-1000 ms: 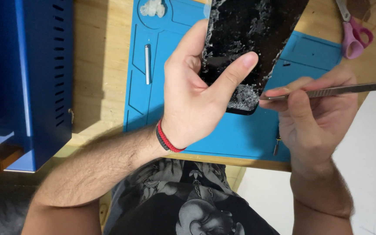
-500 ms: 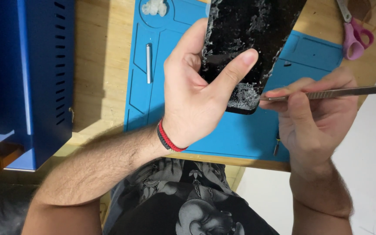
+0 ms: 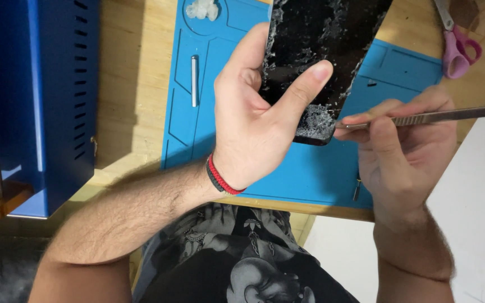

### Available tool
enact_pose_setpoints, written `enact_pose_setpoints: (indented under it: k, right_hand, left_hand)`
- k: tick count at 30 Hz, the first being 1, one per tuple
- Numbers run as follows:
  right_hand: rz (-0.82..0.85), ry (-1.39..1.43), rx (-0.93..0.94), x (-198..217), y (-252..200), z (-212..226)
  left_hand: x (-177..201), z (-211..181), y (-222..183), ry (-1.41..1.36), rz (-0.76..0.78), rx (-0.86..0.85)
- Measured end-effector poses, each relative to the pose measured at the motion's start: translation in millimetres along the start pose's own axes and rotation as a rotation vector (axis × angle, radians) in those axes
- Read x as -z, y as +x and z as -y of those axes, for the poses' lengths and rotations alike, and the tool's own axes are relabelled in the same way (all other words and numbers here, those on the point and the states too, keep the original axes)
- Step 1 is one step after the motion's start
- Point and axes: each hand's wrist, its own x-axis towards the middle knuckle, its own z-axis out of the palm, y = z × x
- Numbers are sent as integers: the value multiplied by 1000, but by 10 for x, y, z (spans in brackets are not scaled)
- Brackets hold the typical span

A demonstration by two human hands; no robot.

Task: Removing broken glass shards from a mobile phone screen using tweezers and a metal pry tool

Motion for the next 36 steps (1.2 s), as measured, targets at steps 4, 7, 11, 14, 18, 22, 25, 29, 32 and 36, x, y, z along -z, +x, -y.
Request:
enact_pose_setpoints:
  k: [4,7,11,14,18,22,25,29,32,36]
  right_hand:
    - [13,20,13,2,0,-17]
    - [6,23,-3,-5,0,-10]
    - [1,18,-2,-13,0,-13]
    - [2,17,5,-10,2,-22]
    - [4,22,-2,-24,1,-6]
    - [11,15,-2,-29,7,-4]
    - [16,-28,17,-43,9,9]
    - [4,-18,16,-54,4,10]
    - [7,-19,19,-53,3,3]
    - [8,-30,17,-61,5,5]
  left_hand:
    - [2,16,-4,8,-6,-3]
    - [0,29,-5,-8,-13,-4]
    - [-5,34,-7,-12,-18,-2]
    - [-12,30,-6,-21,-24,3]
    - [-10,53,-14,-26,-32,4]
    - [-15,55,-13,-18,-44,8]
    - [-16,70,-20,-28,-51,10]
    - [-18,54,-13,-23,-58,24]
    - [-20,51,-13,-29,-64,31]
    - [-21,58,-10,-36,-70,29]
